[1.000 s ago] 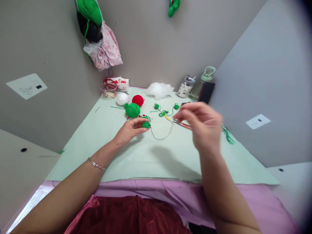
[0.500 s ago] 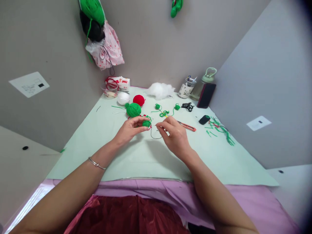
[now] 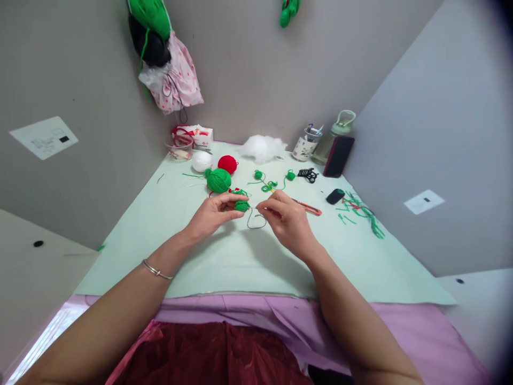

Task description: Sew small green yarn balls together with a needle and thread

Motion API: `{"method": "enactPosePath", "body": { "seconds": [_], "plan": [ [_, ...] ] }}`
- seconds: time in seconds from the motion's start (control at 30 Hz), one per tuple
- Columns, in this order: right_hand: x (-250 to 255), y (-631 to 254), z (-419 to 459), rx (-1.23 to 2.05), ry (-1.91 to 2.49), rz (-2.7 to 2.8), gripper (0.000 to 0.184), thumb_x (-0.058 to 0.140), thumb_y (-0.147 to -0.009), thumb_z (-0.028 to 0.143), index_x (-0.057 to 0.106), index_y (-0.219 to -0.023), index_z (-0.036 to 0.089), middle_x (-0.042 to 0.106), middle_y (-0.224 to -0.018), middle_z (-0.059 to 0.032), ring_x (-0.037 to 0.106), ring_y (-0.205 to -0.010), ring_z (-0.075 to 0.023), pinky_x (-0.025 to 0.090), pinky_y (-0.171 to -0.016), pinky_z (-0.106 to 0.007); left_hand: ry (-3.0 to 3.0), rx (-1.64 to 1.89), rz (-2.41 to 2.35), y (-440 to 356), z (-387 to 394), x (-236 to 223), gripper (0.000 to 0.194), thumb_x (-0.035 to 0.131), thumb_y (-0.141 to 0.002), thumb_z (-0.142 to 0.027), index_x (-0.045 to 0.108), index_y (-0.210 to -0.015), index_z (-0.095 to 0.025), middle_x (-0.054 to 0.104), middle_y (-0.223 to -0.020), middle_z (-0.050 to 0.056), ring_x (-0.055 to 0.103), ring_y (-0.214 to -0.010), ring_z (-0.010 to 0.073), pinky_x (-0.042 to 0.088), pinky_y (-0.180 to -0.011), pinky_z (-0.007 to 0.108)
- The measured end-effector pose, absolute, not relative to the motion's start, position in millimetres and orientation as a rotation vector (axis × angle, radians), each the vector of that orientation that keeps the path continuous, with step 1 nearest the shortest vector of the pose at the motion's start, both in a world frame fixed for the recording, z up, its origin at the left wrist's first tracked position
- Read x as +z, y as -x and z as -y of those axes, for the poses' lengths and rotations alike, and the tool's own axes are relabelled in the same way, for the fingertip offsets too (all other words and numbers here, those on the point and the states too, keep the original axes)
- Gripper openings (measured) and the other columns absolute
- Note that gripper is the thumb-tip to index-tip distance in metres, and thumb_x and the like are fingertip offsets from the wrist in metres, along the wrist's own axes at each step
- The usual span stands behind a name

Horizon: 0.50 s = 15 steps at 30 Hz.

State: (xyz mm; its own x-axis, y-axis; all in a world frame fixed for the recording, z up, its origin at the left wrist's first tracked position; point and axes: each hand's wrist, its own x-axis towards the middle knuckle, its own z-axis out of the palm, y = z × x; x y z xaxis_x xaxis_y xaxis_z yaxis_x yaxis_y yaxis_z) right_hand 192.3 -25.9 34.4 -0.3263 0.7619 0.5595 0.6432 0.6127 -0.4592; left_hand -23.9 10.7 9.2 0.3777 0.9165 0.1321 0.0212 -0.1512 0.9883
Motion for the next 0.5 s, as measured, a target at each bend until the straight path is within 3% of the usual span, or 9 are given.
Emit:
{"method": "enactPosePath", "body": {
  "seconds": [0.5],
  "plan": [
    [39.5, -202.2, 12.4, 0.964, 0.999, 1.784, 0.01, 0.074, -0.084, 0.029, 0.078, -0.082, 0.019, 0.058, -0.073, -0.0005, 0.05, -0.071, -0.0135, 0.039, -0.066, -0.029, -1.372, 0.846, -0.694, 28.0, -12.5, 4.9, 0.039, 0.077, -0.082, -0.04, 0.072, -0.116, -0.022, 0.073, -0.104, 0.006, 0.068, -0.09, 0.0181, 0.05, -0.094, 0.037]
  ]
}}
